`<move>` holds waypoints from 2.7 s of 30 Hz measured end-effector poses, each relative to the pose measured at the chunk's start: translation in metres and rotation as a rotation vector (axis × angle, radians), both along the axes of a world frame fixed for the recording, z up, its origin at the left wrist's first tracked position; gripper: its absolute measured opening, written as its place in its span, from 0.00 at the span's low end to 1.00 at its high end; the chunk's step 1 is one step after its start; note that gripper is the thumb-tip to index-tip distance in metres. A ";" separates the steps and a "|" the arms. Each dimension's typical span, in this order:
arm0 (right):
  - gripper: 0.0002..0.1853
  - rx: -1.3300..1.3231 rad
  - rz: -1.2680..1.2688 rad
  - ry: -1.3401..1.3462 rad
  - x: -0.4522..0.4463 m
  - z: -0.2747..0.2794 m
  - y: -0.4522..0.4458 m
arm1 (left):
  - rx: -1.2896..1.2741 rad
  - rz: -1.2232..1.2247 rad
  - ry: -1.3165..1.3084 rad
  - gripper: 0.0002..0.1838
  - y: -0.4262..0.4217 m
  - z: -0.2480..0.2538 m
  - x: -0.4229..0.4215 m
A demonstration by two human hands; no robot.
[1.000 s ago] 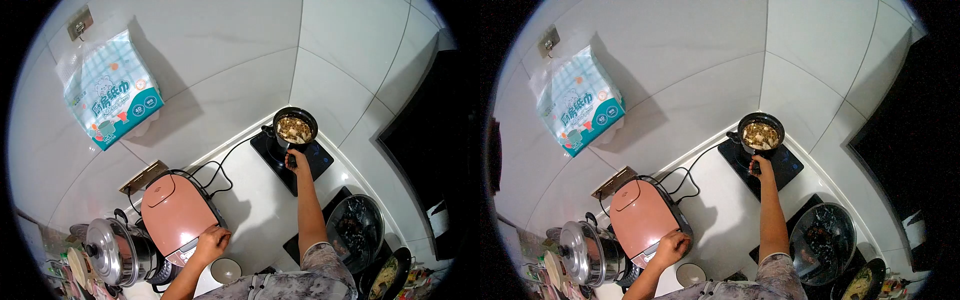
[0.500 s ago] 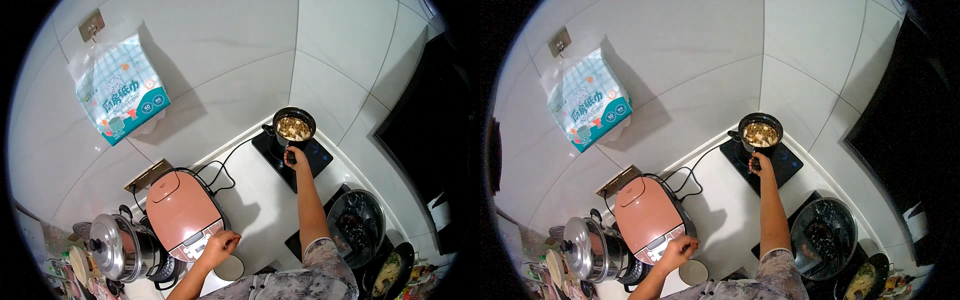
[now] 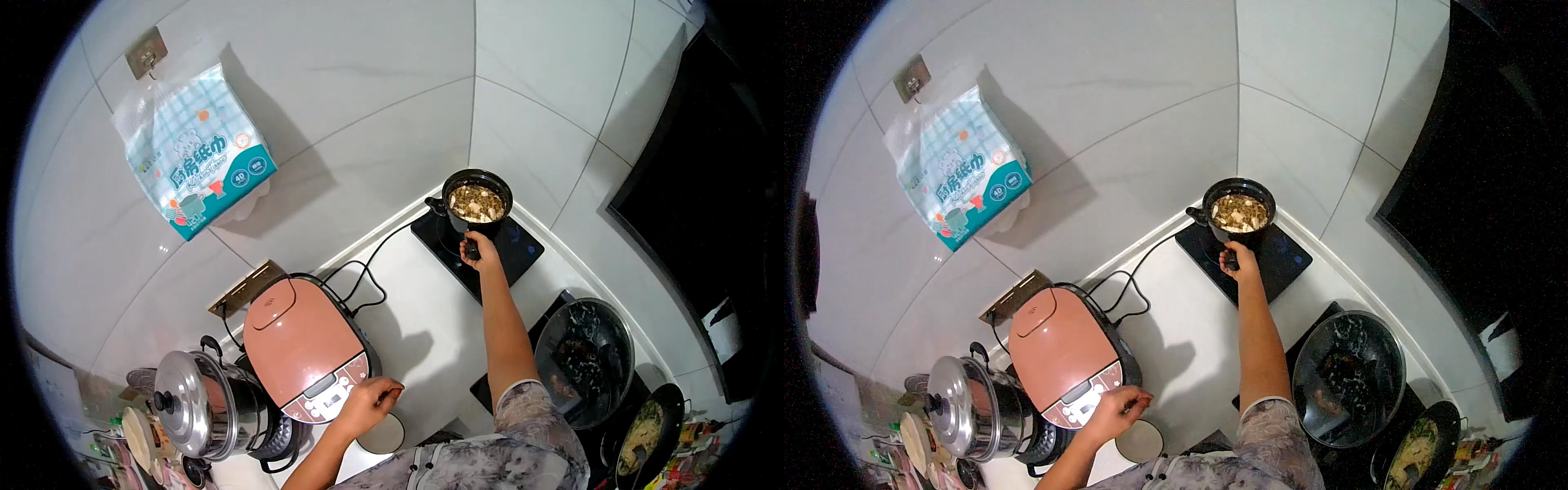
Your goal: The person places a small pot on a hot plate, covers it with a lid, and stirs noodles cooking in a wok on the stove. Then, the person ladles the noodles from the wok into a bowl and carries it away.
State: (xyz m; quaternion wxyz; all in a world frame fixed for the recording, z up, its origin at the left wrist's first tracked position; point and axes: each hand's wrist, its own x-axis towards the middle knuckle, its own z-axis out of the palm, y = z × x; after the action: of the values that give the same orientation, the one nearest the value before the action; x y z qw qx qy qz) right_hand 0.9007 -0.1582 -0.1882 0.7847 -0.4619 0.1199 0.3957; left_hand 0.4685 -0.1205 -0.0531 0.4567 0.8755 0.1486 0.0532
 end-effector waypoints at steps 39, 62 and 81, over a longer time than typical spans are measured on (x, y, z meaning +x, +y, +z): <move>0.18 -0.140 0.295 -0.610 -0.621 0.089 -0.123 | -0.852 -0.001 -0.164 0.08 -0.021 -0.076 -0.322; 0.34 -0.672 0.368 -1.898 -0.900 0.100 -0.248 | -1.925 -0.570 0.157 0.35 -0.203 -0.091 -0.490; 0.39 -0.661 0.560 -1.835 -1.043 0.121 -0.266 | -1.984 -0.604 0.107 0.33 -0.240 -0.055 -0.655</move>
State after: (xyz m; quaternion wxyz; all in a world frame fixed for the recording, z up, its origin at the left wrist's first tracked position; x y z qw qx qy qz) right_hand -0.1423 -0.4240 -0.0674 0.2857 -0.7930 -0.5381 0.0049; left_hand -0.1864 -0.3600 -0.1085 0.9592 0.1083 -0.0799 -0.2485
